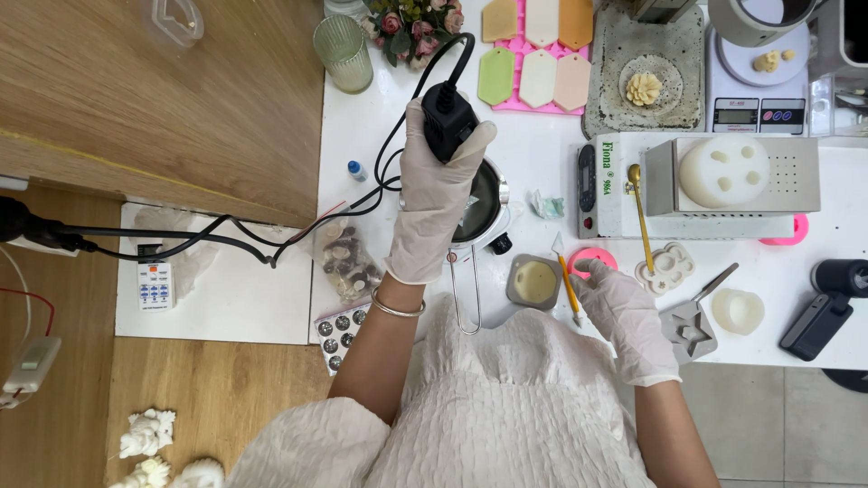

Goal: Melting wax pieces and decorations in a small pot using a heat gun and tweezers.

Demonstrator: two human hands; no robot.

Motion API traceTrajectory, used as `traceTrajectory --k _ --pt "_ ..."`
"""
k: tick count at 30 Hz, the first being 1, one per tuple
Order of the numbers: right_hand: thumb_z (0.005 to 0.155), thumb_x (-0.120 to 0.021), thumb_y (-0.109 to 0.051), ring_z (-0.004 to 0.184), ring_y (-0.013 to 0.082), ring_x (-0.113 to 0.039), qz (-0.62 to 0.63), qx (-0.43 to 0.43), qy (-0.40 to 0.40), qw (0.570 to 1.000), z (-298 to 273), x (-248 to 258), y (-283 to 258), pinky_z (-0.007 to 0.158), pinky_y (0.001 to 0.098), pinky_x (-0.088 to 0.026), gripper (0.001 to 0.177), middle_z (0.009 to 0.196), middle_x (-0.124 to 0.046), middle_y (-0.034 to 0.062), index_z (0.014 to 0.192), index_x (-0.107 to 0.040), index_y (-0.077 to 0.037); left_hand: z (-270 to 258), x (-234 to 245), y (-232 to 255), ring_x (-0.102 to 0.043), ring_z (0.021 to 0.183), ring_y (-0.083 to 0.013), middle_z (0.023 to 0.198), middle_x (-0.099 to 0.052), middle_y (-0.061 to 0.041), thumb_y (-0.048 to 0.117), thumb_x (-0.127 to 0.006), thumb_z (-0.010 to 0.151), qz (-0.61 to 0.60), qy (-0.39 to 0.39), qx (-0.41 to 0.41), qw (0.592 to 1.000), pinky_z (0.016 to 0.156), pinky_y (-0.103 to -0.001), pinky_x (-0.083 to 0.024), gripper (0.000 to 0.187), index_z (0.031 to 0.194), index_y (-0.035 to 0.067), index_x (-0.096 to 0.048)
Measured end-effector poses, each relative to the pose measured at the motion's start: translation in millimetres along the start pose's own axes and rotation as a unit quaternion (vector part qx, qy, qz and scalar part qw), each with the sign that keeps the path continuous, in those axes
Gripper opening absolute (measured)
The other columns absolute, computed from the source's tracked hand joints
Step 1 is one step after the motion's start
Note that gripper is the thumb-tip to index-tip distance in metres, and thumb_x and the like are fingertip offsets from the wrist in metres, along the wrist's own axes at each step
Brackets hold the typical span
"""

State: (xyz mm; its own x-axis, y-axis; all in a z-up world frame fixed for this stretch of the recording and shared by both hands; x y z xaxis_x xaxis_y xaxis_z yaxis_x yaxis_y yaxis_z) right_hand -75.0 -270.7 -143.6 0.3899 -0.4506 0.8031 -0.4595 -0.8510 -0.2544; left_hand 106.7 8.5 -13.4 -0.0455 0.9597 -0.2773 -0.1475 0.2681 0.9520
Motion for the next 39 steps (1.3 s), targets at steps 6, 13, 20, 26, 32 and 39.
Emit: traceTrajectory --k 6,13,20,26,32,39 --pt "0.098 -0.056 -0.045 0.101 0.0303 -0.072 -0.011 -0.017 -0.013 1.000 -3.9 6.6 -8.4 0.087 0.0404 -0.054 0.045 0.115 -0.076 0.0106 0.135 -0.063 -0.021 -10.0 -8.1 2.4 -0.056 0.085 -0.0061 0.094 -0.061 0.003 0.019 -0.082 0.092 0.047 -0.022 0.036 0.998 0.078 -0.022 -0.052 0.041 0.118 0.008 -0.053" --pt "0.098 -0.055 -0.046 0.099 0.0301 -0.073 -0.007 -0.018 -0.017 1.000 -3.2 2.1 -4.0 0.086 0.0409 -0.055 0.045 0.114 -0.076 0.0102 0.134 -0.064 -0.021 -6.1 -1.1 1.3 -0.056 0.088 -0.0067 0.099 -0.060 0.003 0.015 -0.082 0.092 0.042 -0.015 0.026 0.999 0.080 -0.022 -0.052 0.039 0.119 0.008 -0.055" --pt "0.098 -0.056 -0.045 0.101 0.0310 -0.072 -0.022 -0.015 -0.015 1.000 -1.2 3.0 -5.7 0.087 0.0414 -0.055 0.043 0.114 -0.076 0.0112 0.133 -0.064 -0.021 -2.1 5.1 -5.9 -0.058 0.091 -0.0083 0.103 -0.060 0.002 0.008 -0.082 0.092 -0.022 -0.002 -0.009 1.000 0.084 -0.023 -0.052 0.041 0.122 0.007 -0.054" --pt "0.098 -0.057 -0.044 0.101 0.0318 -0.072 -0.017 -0.006 -0.009 1.000 -0.3 1.2 -2.5 0.087 0.0415 -0.055 0.044 0.114 -0.075 0.0127 0.133 -0.064 -0.020 -5.4 3.8 -7.8 -0.057 0.092 -0.0080 0.104 -0.060 0.002 0.011 -0.083 0.091 0.005 0.002 0.003 1.000 0.084 -0.023 -0.052 0.042 0.122 0.007 -0.054" --pt "0.098 -0.057 -0.044 0.102 0.0315 -0.072 -0.015 -0.020 -0.020 0.999 -2.0 1.8 -4.0 0.088 0.0416 -0.054 0.044 0.115 -0.075 0.0125 0.134 -0.063 -0.020 -6.8 2.8 -6.5 -0.058 0.091 -0.0082 0.103 -0.060 0.002 0.009 -0.082 0.091 0.002 -0.003 0.012 1.000 0.083 -0.023 -0.052 0.042 0.122 0.007 -0.054" --pt "0.098 -0.056 -0.045 0.104 0.0310 -0.071 -0.024 -0.025 -0.027 0.999 -0.2 -0.1 -1.8 0.089 0.0410 -0.054 0.044 0.118 -0.075 0.0115 0.135 -0.063 -0.021 -7.9 2.4 -6.7 -0.058 0.090 -0.0082 0.102 -0.060 0.002 0.007 -0.081 0.091 -0.032 -0.004 0.016 0.999 0.082 -0.023 -0.052 0.042 0.122 0.007 -0.053"
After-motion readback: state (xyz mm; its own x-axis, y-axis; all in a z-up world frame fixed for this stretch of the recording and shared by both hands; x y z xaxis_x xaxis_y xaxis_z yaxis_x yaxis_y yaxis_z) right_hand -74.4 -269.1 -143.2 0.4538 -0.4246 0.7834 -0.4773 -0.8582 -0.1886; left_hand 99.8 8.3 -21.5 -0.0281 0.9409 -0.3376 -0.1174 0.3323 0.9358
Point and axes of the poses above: each hand's wrist, its own z-axis towards the middle knuckle, its own x-axis out of the back of the hand, y = z × x, the point moved 9 cm from there along z, towards the middle knuckle
